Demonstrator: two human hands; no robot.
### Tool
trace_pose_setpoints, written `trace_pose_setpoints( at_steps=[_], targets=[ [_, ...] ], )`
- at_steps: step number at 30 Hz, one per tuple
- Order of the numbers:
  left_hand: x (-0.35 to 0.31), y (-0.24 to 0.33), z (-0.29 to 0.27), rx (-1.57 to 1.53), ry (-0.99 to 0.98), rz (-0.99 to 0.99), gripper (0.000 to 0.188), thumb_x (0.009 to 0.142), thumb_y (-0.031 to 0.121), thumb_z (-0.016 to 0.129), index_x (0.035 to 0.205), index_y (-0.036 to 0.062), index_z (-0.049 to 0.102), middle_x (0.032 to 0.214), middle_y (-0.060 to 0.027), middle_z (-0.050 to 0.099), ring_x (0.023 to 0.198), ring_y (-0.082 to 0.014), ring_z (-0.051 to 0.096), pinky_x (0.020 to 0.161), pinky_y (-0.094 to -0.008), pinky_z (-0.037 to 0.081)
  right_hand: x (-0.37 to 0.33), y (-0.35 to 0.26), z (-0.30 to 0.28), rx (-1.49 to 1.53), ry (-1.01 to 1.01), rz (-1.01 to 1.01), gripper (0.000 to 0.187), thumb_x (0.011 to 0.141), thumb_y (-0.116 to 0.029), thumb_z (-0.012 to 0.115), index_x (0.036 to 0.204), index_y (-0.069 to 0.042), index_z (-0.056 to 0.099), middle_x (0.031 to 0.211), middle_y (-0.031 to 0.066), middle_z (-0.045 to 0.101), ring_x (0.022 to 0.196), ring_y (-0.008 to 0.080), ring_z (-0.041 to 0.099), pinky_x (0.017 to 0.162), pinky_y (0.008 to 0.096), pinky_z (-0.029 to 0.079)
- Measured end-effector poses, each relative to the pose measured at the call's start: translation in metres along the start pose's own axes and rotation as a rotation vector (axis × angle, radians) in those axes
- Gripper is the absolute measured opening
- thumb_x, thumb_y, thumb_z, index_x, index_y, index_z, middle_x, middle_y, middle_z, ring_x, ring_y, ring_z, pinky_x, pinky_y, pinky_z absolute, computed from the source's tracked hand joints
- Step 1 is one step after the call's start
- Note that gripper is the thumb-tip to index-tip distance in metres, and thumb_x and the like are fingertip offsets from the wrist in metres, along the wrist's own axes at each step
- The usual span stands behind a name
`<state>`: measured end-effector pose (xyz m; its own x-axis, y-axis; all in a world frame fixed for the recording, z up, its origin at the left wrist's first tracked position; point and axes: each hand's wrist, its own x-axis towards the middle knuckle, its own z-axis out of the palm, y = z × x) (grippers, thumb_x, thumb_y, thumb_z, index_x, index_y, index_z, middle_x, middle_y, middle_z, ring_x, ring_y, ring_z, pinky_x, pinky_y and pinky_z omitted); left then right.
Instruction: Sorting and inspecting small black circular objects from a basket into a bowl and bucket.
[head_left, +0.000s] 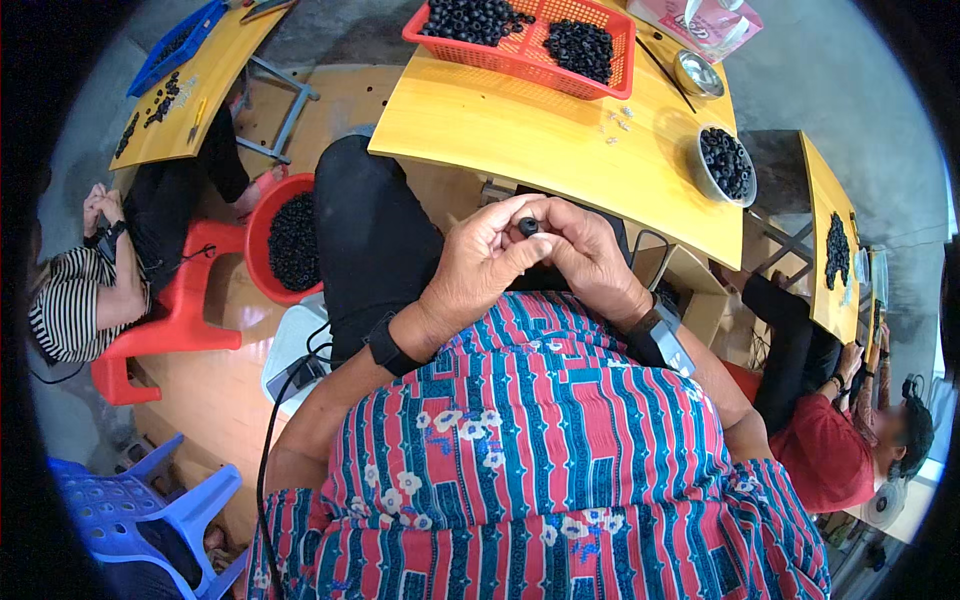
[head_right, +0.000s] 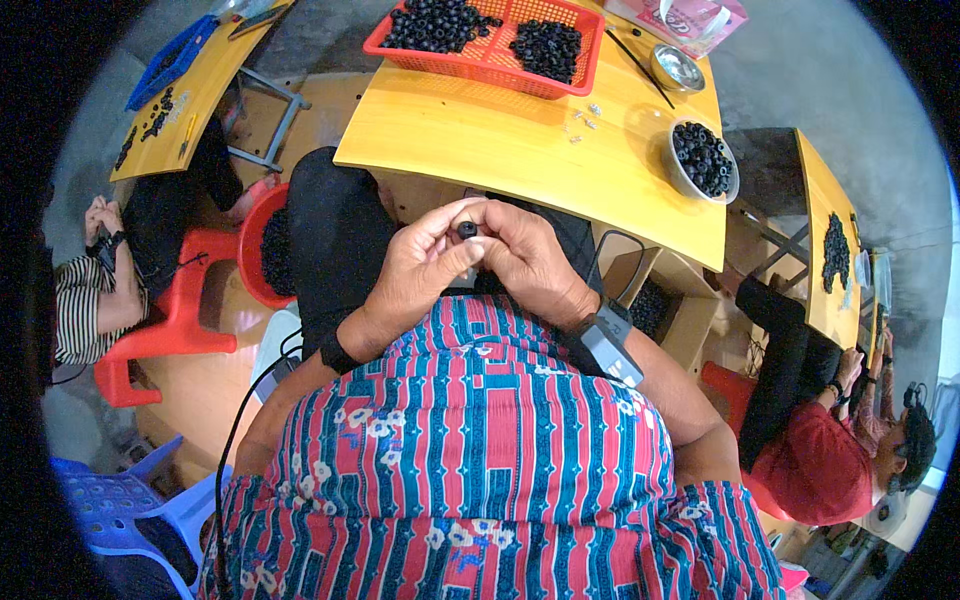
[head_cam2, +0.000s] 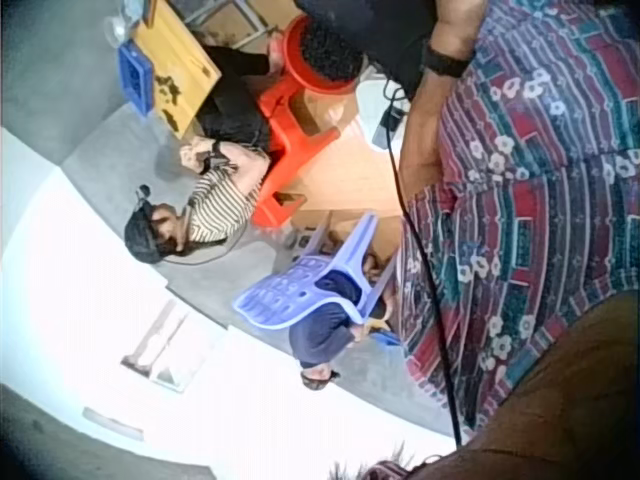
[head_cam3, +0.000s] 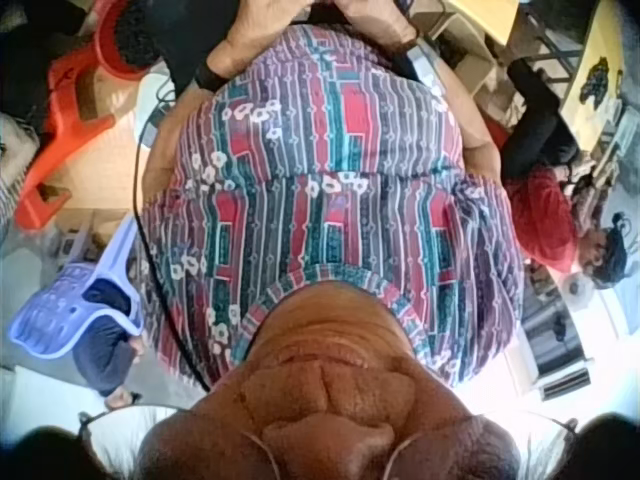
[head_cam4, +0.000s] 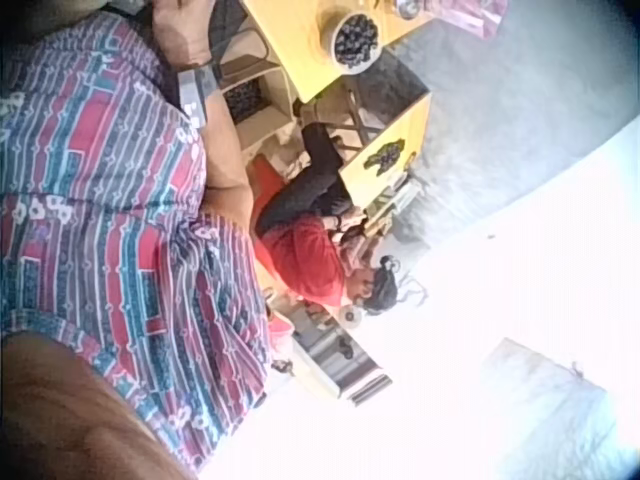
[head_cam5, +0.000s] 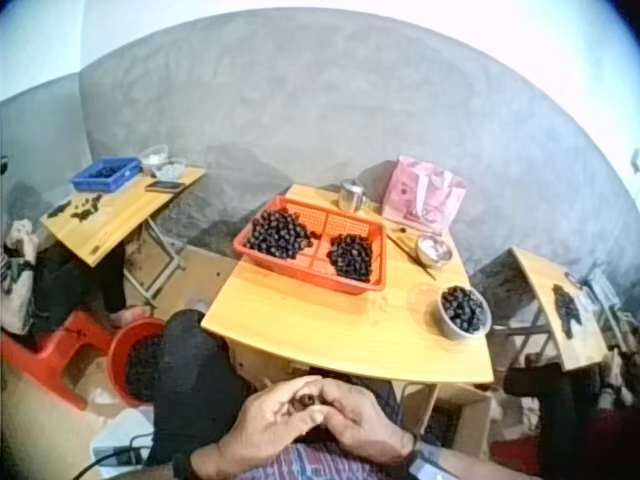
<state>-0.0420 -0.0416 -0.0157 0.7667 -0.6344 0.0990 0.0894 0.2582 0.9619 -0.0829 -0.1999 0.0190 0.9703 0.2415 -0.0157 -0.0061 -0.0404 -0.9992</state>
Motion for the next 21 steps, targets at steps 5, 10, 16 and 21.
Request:
trace_pose_setpoints(
  at_steps=[5,10,16,21],
  targets=[
    [-0.002,0.008,0.0,0.222,-0.007,0.162,0.043,0.086,0.019,0.064,0.121,-0.0017,0.05,0.095,-0.001,0.054,0.08,-0.0068,0.05,0.069,-0.02,0.043,-0.003,0.004,0.0,-0.365,0.076,-0.232,0.018,0.083,-0.006,0.053,0.101,-0.001,0.053,0.091,0.0128,0.056,0.085,0.026,0.057,0.078,0.0335,0.045],
    [0.002,0.016,-0.002,0.364,0.013,0.142,0.043,0.084,0.023,0.066,0.117,-0.0007,0.053,0.091,-0.0024,0.054,0.077,-0.0079,0.049,0.068,-0.0213,0.043,0.001,0.002,-0.003,-0.436,0.088,-0.253,0.019,0.083,-0.008,0.054,0.101,-0.002,0.054,0.092,0.0146,0.056,0.086,0.0311,0.057,0.079,0.036,0.045],
    [0.002,0.013,-0.001,0.376,0.054,0.201,0.041,0.085,0.021,0.065,0.118,-0.0008,0.053,0.088,-0.0031,0.054,0.075,-0.0087,0.05,0.066,-0.0222,0.043,0.003,0.002,-0.001,-0.446,0.099,-0.274,0.019,0.082,-0.006,0.053,0.1,-0.002,0.054,0.092,0.0147,0.057,0.087,0.0316,0.057,0.079,0.036,0.045],
    [0.001,0.012,-0.002,0.43,0.06,0.211,0.04,0.086,0.017,0.063,0.119,-0.0016,0.052,0.087,-0.0026,0.054,0.074,-0.0088,0.05,0.065,-0.0219,0.044,0.004,0.004,0.001,-0.42,0.1,-0.273,0.018,0.083,-0.006,0.052,0.101,-0.002,0.054,0.09,0.0126,0.057,0.084,0.0259,0.058,0.077,0.0323,0.046]
  ],
)
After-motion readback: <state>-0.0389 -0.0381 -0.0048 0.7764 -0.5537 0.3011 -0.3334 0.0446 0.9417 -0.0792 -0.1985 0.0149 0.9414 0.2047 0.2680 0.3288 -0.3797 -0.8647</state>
